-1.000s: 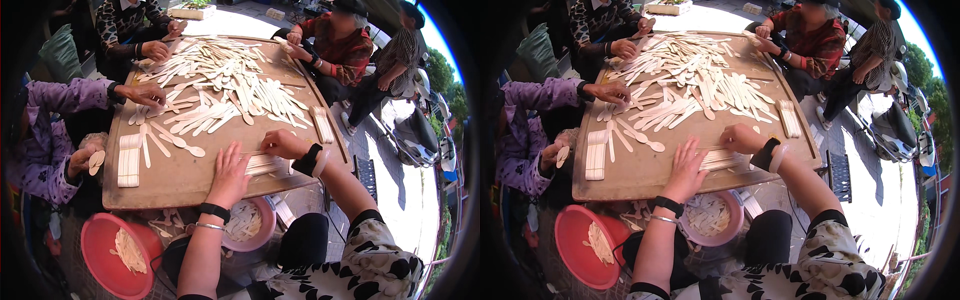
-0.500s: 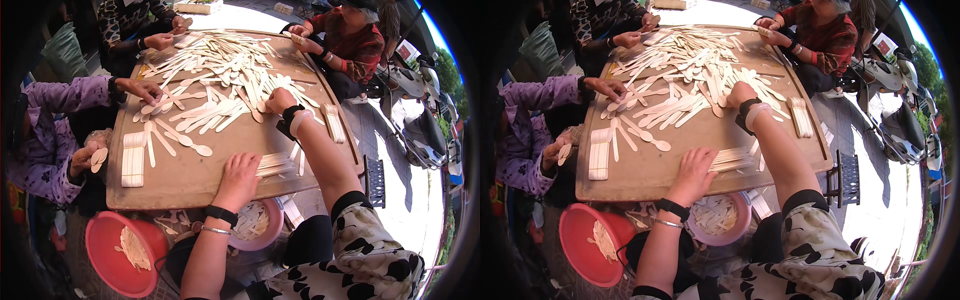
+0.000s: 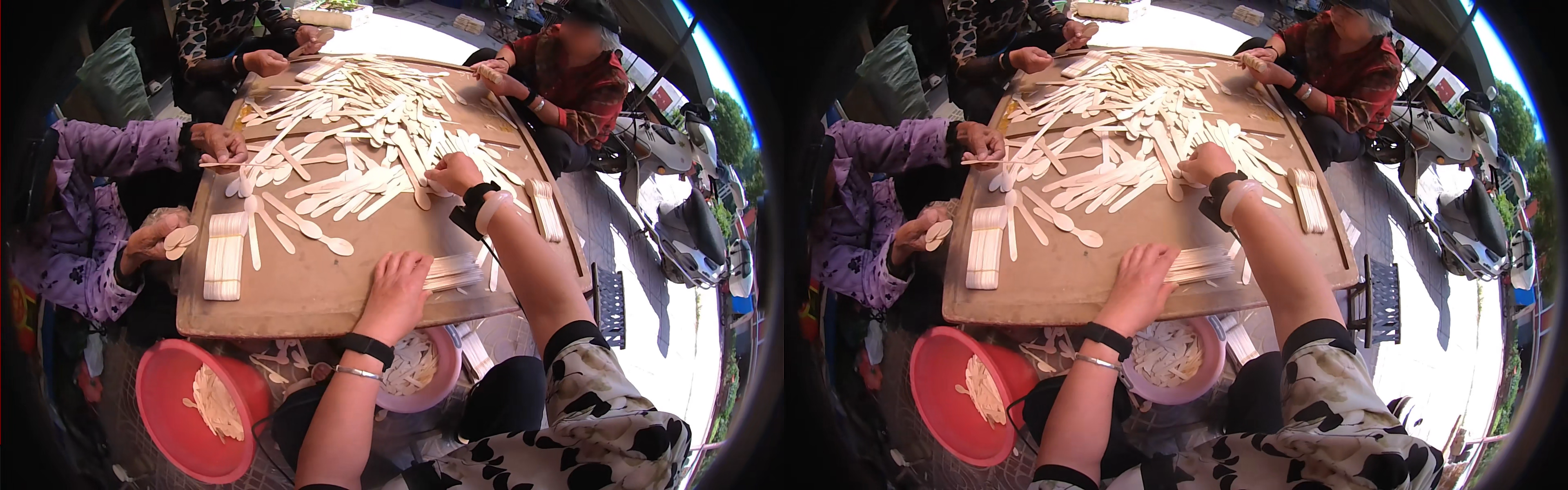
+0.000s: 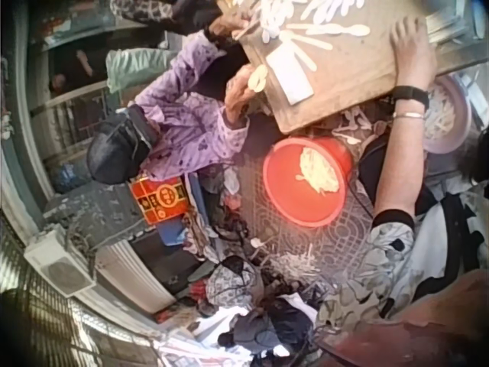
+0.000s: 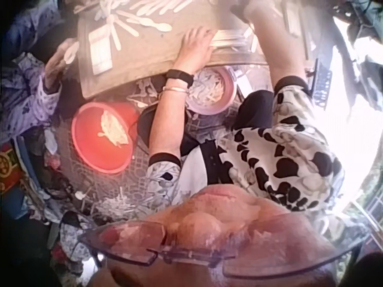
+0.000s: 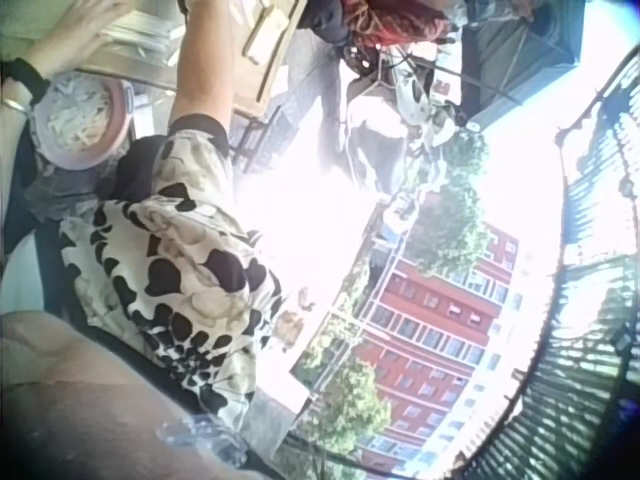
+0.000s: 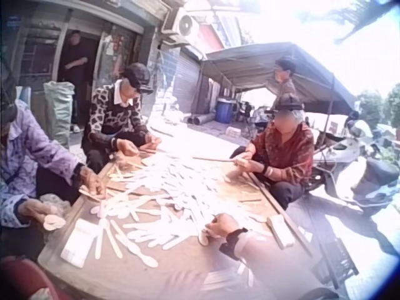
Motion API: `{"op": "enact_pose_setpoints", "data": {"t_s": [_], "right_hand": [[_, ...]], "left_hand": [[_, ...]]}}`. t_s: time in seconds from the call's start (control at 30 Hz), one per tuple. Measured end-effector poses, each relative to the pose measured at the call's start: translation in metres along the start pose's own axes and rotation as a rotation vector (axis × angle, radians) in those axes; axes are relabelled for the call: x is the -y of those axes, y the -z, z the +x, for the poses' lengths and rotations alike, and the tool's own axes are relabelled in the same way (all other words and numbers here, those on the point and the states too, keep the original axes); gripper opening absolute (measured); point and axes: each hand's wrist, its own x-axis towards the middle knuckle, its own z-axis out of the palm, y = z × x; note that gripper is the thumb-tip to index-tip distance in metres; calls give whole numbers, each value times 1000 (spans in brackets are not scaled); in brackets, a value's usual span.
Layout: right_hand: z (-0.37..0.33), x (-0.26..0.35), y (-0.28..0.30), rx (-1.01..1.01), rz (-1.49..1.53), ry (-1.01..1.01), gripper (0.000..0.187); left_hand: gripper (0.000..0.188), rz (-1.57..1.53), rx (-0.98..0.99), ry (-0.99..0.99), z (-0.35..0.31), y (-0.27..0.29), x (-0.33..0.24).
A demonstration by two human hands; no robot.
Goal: Sorting, stacking, and bundling wooden spoons with rubber bands.
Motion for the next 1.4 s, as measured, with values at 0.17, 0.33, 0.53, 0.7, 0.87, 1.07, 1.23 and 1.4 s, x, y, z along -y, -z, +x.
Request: {"op": "enact_pose_setpoints", "data": {"t_s": [0.17, 0.33, 0.53, 0.7, 0.87, 1.07, 1.23, 1.4], "right_hand": [[25, 3, -2, 98, -167, -68, 31], [4, -6, 6, 196, 434, -95, 25], [-45, -37, 20, 418, 1203, -86, 23], [-58, -62, 26, 352, 1225, -107, 26], [-78, -72, 37, 312, 986, -103, 20], [-101, -74, 39, 367, 769, 18, 20], [-103, -71, 45, 534, 485, 236, 17], [-78, -40, 37, 456, 224, 339, 19]], "left_hand": [[55, -30, 18, 0, 5, -2, -5], [55, -30, 2, 5, -1, -1, -2], [56, -5, 19, 26, 0, 0, -3], [55, -26, 20, 27, 3, -2, -3], [54, -55, 70, 74, 3, 1, -4], [54, 82, 0, 39, 3, 1, -7], [53, 66, 18, 40, 5, 0, -7], [54, -8, 44, 50, 3, 4, -8]]}}
